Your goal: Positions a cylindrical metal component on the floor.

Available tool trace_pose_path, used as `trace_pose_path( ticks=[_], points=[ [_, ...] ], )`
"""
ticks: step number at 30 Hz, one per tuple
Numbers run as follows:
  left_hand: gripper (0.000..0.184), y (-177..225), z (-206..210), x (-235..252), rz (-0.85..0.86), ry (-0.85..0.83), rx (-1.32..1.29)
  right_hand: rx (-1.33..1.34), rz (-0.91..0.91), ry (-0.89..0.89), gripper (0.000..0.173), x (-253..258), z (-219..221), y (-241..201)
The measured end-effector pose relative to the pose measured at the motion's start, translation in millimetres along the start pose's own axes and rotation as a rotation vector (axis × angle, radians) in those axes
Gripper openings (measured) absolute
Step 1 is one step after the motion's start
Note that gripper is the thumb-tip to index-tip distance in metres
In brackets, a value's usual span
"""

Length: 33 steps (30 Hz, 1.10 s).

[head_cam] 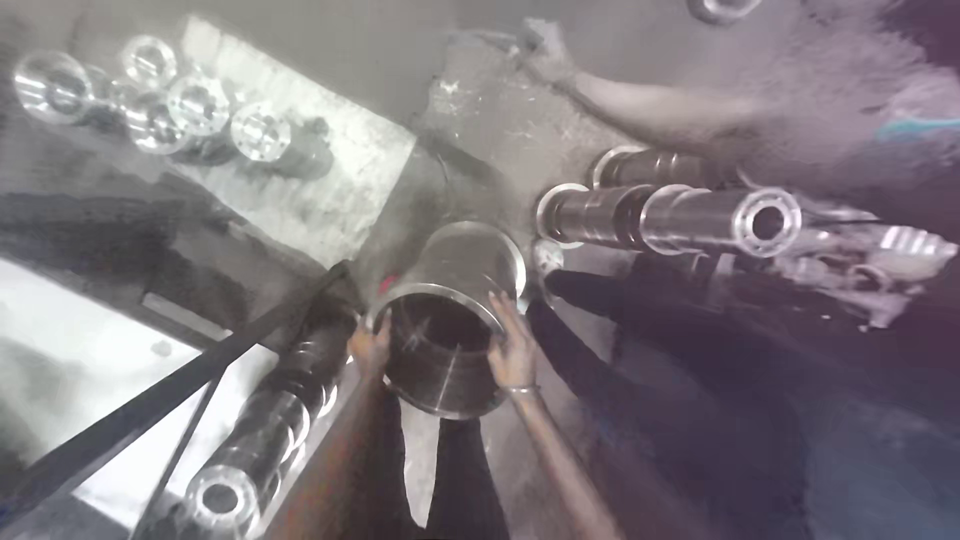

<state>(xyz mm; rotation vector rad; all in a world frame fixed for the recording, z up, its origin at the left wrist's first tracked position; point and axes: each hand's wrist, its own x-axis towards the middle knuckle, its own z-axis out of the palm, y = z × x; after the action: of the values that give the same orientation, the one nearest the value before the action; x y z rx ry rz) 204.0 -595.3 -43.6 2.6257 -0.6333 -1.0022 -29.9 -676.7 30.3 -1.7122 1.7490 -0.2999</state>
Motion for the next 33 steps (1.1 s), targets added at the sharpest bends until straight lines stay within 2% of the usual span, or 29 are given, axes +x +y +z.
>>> trace_pose_path(
  ticks=[12,13,14,17,18,19,20,21,22,23,27,33],
  points=[
    [0.057,-2,-4,6,-0.094,-0.047,0.06,-0.047,-0.048,-0.031,0.065,5,5,-7],
    [0.056,-1,-5,6,-0.105,-0.056,0.068,-0.066,-0.01,-0.087,0.063,8,-2,-16],
    [0.055,-1,-6,6,-0.114,-0.053,0.064,-0.091,0.081,-0.221,0.059,19,-19,-39],
    [0.049,-3,-4,8,-0.115,-0.013,-0.001,-0.189,0.389,-0.806,0.051,89,-105,-159],
    [0.048,-1,-4,8,-0.119,-0.02,-0.01,-0.221,0.405,-0.895,0.052,100,-115,-172],
    [0.048,1,-5,7,-0.127,-0.028,-0.008,-0.227,0.366,-0.867,0.055,95,-108,-160],
    [0.048,3,-5,5,-0.138,-0.031,0.0,-0.198,0.26,-0.686,0.057,74,-87,-128],
    [0.048,6,-5,6,-0.149,-0.025,0.006,-0.129,0.095,-0.354,0.058,48,-48,-78],
    [0.048,7,-3,9,-0.151,-0.006,0.008,-0.069,-0.022,-0.139,0.061,36,-15,-40],
    [0.048,8,-3,10,-0.168,-0.002,0.016,-0.036,-0.067,-0.068,0.064,33,1,-21],
    [0.051,3,-3,8,-0.178,0.01,0.011,-0.026,-0.021,-0.131,0.068,30,4,-22],
    [0.054,-4,-8,13,-0.202,0.019,-0.006,-0.052,-0.066,-0.123,0.07,29,14,-34]
  ],
)
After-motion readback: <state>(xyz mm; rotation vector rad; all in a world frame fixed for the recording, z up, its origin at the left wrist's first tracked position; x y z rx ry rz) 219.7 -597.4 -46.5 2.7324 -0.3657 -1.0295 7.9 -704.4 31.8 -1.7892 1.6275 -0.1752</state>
